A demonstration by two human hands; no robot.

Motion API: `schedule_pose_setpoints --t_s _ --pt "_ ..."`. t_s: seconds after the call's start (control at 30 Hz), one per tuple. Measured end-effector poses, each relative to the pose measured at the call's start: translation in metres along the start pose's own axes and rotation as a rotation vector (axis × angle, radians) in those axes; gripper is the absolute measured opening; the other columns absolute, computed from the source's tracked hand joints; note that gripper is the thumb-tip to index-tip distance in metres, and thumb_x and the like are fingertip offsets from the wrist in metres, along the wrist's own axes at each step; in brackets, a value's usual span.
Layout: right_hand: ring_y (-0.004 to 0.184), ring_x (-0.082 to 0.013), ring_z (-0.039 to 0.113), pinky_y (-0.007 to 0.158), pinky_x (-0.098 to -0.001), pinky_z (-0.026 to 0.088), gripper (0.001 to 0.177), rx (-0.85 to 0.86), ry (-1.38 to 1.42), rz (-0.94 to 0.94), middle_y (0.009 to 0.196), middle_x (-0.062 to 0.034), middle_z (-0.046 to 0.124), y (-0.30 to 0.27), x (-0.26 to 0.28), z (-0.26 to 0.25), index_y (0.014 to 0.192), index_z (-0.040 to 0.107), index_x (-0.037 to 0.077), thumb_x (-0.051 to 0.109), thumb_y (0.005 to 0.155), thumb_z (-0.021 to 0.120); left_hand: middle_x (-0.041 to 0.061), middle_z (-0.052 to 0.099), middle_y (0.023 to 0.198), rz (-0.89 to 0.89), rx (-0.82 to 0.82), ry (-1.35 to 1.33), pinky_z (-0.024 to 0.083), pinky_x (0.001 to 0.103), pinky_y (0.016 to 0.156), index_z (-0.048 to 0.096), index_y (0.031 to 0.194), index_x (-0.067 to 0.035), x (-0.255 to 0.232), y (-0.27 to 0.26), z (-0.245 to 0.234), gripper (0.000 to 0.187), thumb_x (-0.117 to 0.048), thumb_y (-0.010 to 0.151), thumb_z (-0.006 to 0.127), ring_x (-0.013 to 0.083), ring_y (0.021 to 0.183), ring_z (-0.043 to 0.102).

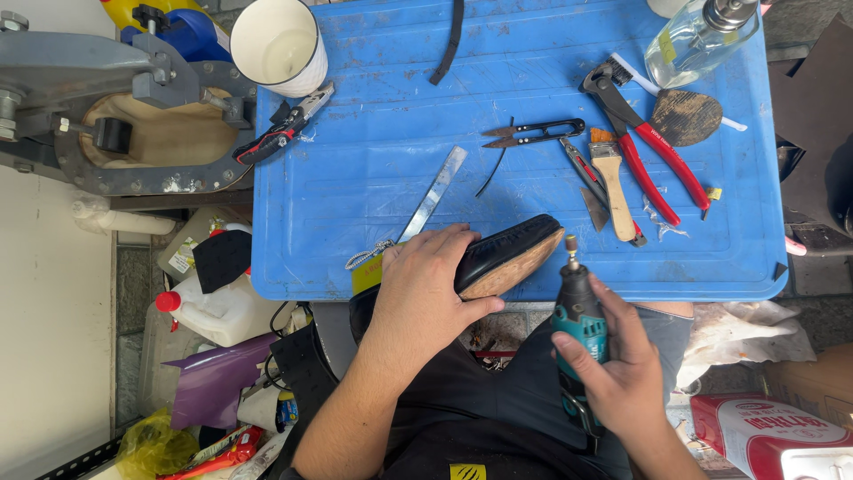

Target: The person cleans a paintbrush, then uses a rotary tool to grind the sole of a black loafer. They apply glue from a bottle onto the sole and spread it evenly with the brush, focusing on the heel and toe areas.

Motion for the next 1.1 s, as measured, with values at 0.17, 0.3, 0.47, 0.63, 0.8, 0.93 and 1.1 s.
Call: schedule_pose_setpoints --t_s 0.17,0.3,0.47,0.63,0.8,0.93,1.1 --pt "0.086 -0.0146 0.071 0.073 -0.0287 0.062 0.075 -0.014 -0.026 0.058 0.112 -0.0175 0.070 -0.001 -0.007 -0.008 0.154 0.039 0.000 0.001 0.086 0.071 0.014 0.066 0.133 0.044 -0.057 -0.015 0.040 0.052 0.097 0.065 0.125 -0.004 -0.002 -0.001 -0.004 0.082 -0.045 0.059 0.092 0.0317 0.124 0.058" --pt "0.089 -0.0173 0.070 0.074 -0.0321 0.061 0.073 0.033 0.053 -0.024 0.116 -0.0196 0.065 -0.002 -0.013 -0.008 0.153 0.038 -0.001 -0.002 0.087 0.070 0.011 0.070 0.126 0.075 -0.083 -0.016 0.042 0.051 0.095 0.066 0.123 -0.005 -0.007 0.000 -0.013 0.079 -0.044 0.059 0.091 0.0297 0.120 0.062" --pt "0.081 -0.0304 0.072 0.070 -0.0402 0.062 0.068 0.153 0.370 -0.085 0.111 -0.0288 0.064 0.016 -0.016 -0.017 0.155 0.031 0.006 0.008 0.096 0.064 0.005 0.072 0.117 -0.013 0.079 0.067 0.043 0.047 0.090 0.066 0.119 -0.010 -0.004 0.031 -0.023 0.070 -0.045 0.064 0.090 0.0256 0.115 0.065" --pt "0.073 -0.0345 0.066 0.062 -0.0446 0.059 0.067 0.107 0.518 -0.082 0.106 -0.0293 0.059 0.051 -0.007 -0.014 0.150 0.038 0.005 0.034 0.098 0.068 0.008 0.073 0.117 0.290 -0.217 0.049 0.043 0.049 0.083 0.066 0.128 -0.010 0.004 0.052 -0.023 0.074 -0.035 0.062 0.087 0.0286 0.111 0.065" --pt "0.068 -0.0305 0.062 0.057 -0.0440 0.055 0.082 0.042 0.602 -0.074 0.097 -0.0218 0.056 0.079 0.002 -0.004 0.155 0.036 0.010 0.050 0.094 0.072 0.004 0.073 0.121 0.516 -0.369 -0.101 0.047 0.043 0.095 0.075 0.113 -0.015 -0.007 0.060 0.003 0.031 -0.030 0.086 0.080 0.0258 0.120 0.064" --pt "0.065 -0.0286 0.060 0.056 -0.0438 0.053 0.080 0.025 0.640 -0.071 0.094 -0.0201 0.055 0.082 -0.001 -0.005 0.151 0.036 0.009 0.052 0.094 0.073 0.002 0.074 0.119 0.614 -0.479 -0.015 0.051 0.037 0.086 0.074 0.103 -0.010 -0.005 0.056 0.016 0.018 -0.024 0.094 0.076 0.0217 0.116 0.070" --pt "0.061 -0.0283 0.059 0.056 -0.0447 0.052 0.079 0.034 0.620 -0.106 0.092 -0.0193 0.055 0.079 -0.015 -0.011 0.150 0.038 0.009 0.056 0.095 0.070 0.003 0.074 0.106 0.497 -0.510 -0.177 0.055 0.036 0.080 0.069 0.100 -0.006 -0.006 0.049 0.013 0.018 -0.022 0.098 0.077 0.0206 0.092 0.072"
Point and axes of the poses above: each hand's wrist, its own y-axis towards the middle knuckle, its own z-axis out of the palm, x = y × z, the point moved 1 cm from there along y, towards the middle knuckle
